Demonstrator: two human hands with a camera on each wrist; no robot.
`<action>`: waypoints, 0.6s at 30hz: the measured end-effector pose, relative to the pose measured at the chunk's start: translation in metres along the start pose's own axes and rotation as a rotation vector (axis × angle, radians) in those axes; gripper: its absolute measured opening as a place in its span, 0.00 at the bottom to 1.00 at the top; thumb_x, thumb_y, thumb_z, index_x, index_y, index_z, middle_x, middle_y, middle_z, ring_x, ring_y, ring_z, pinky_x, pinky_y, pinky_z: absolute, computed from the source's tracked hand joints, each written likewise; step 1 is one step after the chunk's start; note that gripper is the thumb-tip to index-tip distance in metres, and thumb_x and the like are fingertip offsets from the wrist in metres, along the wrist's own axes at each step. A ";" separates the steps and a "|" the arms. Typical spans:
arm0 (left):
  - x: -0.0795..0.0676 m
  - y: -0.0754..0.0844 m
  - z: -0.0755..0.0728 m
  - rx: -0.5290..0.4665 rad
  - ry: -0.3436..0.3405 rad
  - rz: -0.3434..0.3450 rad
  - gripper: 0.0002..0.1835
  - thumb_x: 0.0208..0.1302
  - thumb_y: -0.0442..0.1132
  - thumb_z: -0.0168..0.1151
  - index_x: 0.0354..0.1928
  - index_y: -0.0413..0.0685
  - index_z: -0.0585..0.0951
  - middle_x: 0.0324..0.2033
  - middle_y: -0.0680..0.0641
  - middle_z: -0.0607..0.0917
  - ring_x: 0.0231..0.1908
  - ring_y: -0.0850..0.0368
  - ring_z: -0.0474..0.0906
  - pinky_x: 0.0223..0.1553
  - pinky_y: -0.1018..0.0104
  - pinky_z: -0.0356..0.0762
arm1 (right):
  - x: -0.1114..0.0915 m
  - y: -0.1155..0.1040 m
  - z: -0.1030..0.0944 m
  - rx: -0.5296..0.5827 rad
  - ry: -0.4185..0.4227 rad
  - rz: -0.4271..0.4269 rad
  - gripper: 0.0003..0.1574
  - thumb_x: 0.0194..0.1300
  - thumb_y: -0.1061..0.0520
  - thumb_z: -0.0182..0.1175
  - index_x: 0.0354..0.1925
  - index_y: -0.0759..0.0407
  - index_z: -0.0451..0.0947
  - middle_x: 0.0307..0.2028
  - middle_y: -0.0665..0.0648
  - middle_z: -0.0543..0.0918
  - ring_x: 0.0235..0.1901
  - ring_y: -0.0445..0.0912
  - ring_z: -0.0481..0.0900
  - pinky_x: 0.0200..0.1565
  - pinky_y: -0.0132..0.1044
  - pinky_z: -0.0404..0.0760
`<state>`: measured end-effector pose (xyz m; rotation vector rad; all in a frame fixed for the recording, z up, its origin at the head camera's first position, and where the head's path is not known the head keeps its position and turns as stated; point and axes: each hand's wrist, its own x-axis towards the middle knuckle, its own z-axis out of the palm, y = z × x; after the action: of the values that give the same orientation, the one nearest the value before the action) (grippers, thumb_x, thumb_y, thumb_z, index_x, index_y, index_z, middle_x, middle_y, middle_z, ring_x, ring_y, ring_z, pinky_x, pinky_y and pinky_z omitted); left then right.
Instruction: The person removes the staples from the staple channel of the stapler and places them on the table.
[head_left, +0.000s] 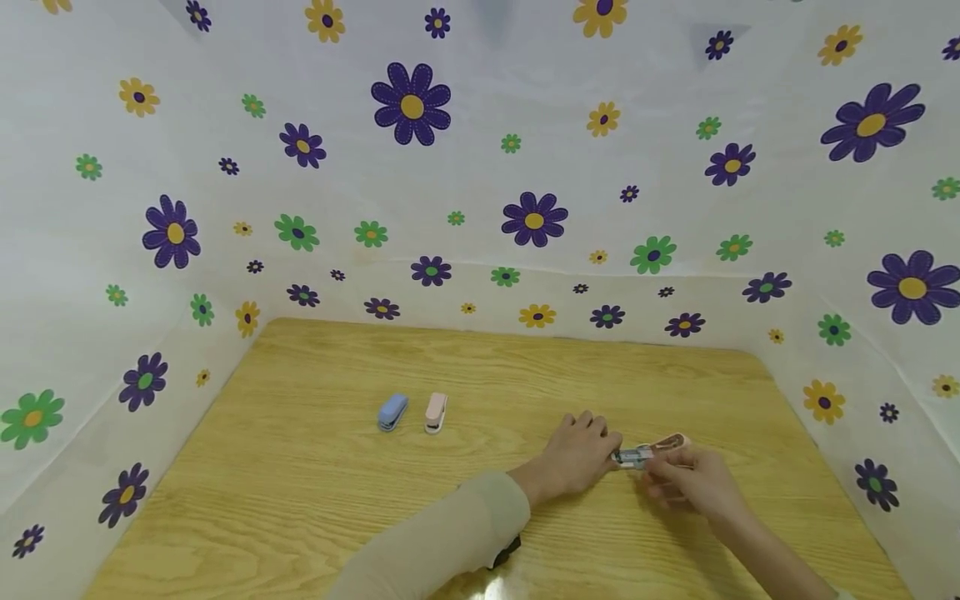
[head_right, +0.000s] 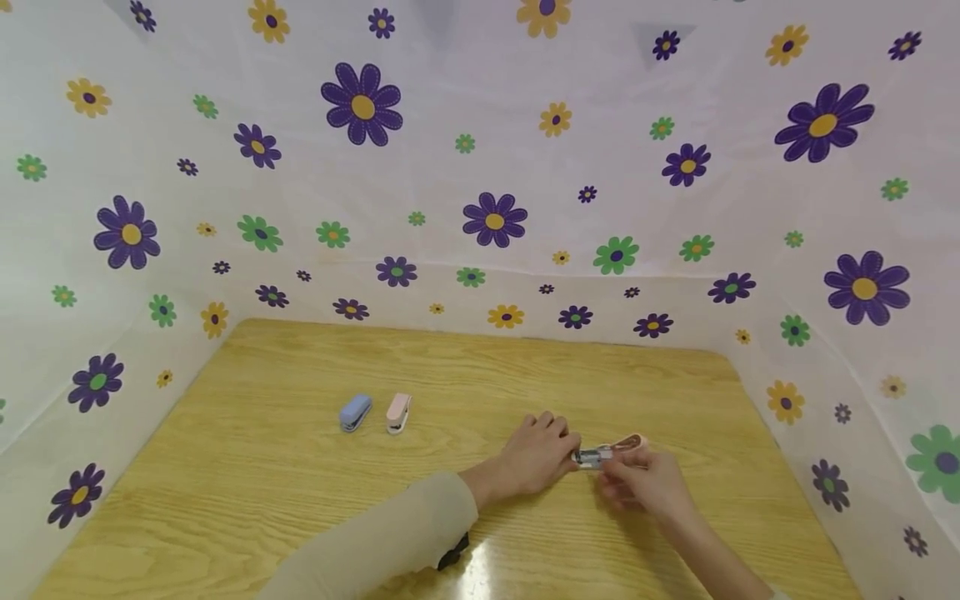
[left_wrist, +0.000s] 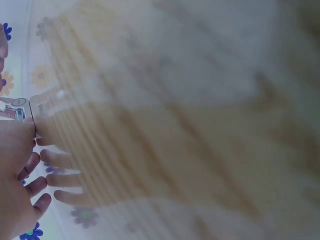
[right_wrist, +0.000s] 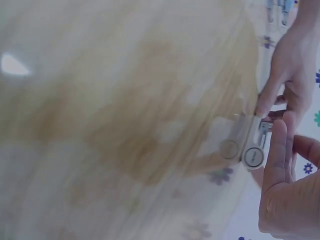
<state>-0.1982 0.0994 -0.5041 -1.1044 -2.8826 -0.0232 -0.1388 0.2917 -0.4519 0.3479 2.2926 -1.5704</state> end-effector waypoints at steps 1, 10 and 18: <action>0.001 0.001 0.000 0.002 0.000 0.000 0.15 0.70 0.63 0.44 0.52 0.73 0.71 0.49 0.61 0.74 0.49 0.64 0.68 0.50 0.66 0.69 | 0.000 0.002 -0.001 0.003 -0.011 0.004 0.23 0.67 0.50 0.61 0.48 0.70 0.79 0.33 0.54 0.89 0.29 0.42 0.87 0.33 0.36 0.85; 0.006 0.005 0.000 -0.010 0.006 -0.005 0.15 0.70 0.63 0.43 0.53 0.74 0.71 0.50 0.62 0.73 0.49 0.64 0.67 0.51 0.66 0.69 | -0.005 0.021 -0.010 -0.021 -0.167 0.046 0.24 0.67 0.46 0.60 0.45 0.67 0.81 0.32 0.50 0.89 0.31 0.40 0.87 0.36 0.36 0.86; 0.006 0.005 0.001 -0.020 0.001 -0.019 0.15 0.70 0.63 0.44 0.53 0.74 0.71 0.50 0.62 0.74 0.51 0.64 0.68 0.52 0.64 0.70 | -0.005 0.032 -0.014 -0.029 -0.215 0.078 0.24 0.67 0.45 0.60 0.46 0.65 0.80 0.32 0.50 0.89 0.32 0.42 0.88 0.35 0.36 0.85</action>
<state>-0.1998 0.1072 -0.5050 -1.0799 -2.8985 -0.0540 -0.1235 0.3158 -0.4724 0.2446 2.1104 -1.4593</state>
